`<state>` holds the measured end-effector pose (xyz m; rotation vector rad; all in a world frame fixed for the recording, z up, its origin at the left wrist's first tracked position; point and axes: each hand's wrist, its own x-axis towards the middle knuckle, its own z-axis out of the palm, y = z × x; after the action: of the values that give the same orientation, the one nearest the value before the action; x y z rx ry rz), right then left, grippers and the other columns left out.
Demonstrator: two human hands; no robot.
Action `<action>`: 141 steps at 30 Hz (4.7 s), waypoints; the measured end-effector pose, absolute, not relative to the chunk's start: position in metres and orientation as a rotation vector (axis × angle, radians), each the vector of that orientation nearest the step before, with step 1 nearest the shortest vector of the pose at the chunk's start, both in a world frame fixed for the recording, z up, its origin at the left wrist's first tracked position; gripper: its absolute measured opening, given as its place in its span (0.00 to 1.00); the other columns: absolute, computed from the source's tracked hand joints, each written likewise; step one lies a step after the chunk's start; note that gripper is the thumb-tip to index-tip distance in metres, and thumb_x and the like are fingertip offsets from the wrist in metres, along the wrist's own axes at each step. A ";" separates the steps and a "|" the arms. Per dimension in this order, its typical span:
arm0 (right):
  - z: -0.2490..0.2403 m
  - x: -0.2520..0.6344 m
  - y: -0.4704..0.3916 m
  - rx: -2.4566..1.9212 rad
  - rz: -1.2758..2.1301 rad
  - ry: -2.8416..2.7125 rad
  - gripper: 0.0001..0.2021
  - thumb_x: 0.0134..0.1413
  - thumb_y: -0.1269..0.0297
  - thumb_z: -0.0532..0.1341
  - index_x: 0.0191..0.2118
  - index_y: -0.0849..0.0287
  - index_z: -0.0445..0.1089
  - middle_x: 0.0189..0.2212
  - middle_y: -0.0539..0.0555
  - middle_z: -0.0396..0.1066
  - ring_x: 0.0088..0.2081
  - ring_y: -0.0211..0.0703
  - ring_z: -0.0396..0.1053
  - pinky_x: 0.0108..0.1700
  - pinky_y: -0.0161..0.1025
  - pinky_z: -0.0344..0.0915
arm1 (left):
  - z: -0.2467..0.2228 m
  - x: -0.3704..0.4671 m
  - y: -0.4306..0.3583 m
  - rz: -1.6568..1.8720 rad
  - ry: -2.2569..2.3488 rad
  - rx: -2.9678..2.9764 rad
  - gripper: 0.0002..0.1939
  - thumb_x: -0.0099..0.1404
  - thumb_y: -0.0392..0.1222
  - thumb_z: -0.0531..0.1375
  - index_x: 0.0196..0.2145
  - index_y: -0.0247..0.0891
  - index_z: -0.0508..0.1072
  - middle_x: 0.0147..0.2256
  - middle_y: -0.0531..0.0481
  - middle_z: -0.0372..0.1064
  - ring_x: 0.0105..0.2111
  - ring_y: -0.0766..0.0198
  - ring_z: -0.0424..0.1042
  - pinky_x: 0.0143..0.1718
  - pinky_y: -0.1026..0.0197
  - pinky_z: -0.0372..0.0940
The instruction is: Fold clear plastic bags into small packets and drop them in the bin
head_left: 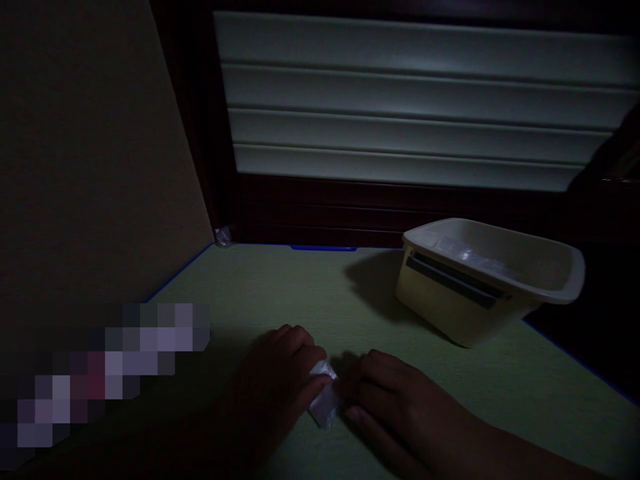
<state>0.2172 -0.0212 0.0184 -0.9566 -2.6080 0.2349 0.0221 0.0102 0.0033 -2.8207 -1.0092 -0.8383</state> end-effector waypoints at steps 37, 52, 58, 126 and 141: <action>0.020 0.214 0.003 -1.298 0.861 -1.969 0.02 0.51 0.70 0.55 0.29 0.59 0.61 0.23 0.49 0.65 0.25 0.36 0.62 0.27 0.32 0.57 | 0.003 0.018 0.014 -1.386 -1.155 -2.966 0.06 0.60 0.35 0.54 0.35 0.37 0.69 0.34 0.48 0.67 0.33 0.64 0.68 0.34 0.62 0.65; 0.015 0.188 -0.006 -0.991 1.107 -1.390 0.15 0.40 0.56 0.66 0.27 0.57 0.59 0.22 0.47 0.65 0.24 0.35 0.65 0.27 0.33 0.62 | 0.002 0.023 0.020 -1.784 -1.949 -3.397 0.13 0.50 0.46 0.61 0.30 0.34 0.69 0.27 0.50 0.69 0.29 0.63 0.69 0.30 0.62 0.62; 0.014 0.187 -0.009 -0.975 1.193 -1.458 0.14 0.48 0.57 0.61 0.37 0.57 0.59 0.24 0.48 0.66 0.27 0.37 0.67 0.30 0.35 0.63 | 0.004 0.021 0.021 -1.609 -2.069 -3.305 0.12 0.52 0.47 0.59 0.27 0.34 0.69 0.21 0.54 0.63 0.22 0.67 0.63 0.23 0.66 0.56; 0.026 0.210 0.009 -1.124 0.856 -1.649 0.05 0.51 0.66 0.58 0.33 0.63 0.67 0.28 0.52 0.69 0.30 0.39 0.66 0.32 0.35 0.61 | 0.000 0.008 0.040 -1.369 -1.615 -3.087 0.09 0.58 0.44 0.54 0.30 0.37 0.70 0.31 0.49 0.69 0.34 0.60 0.69 0.39 0.58 0.64; 0.081 0.267 0.020 -1.071 0.443 -1.504 0.12 0.51 0.60 0.58 0.42 0.58 0.64 0.31 0.51 0.68 0.33 0.38 0.68 0.33 0.36 0.64 | -0.024 -0.006 0.050 -0.715 -0.801 -2.712 0.12 0.64 0.39 0.50 0.44 0.41 0.66 0.44 0.47 0.66 0.44 0.58 0.66 0.43 0.56 0.65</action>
<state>0.2670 0.0202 0.0806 -1.0714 -1.5041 0.4425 -0.0064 0.0497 -0.0238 -2.7123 -0.8008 -0.7147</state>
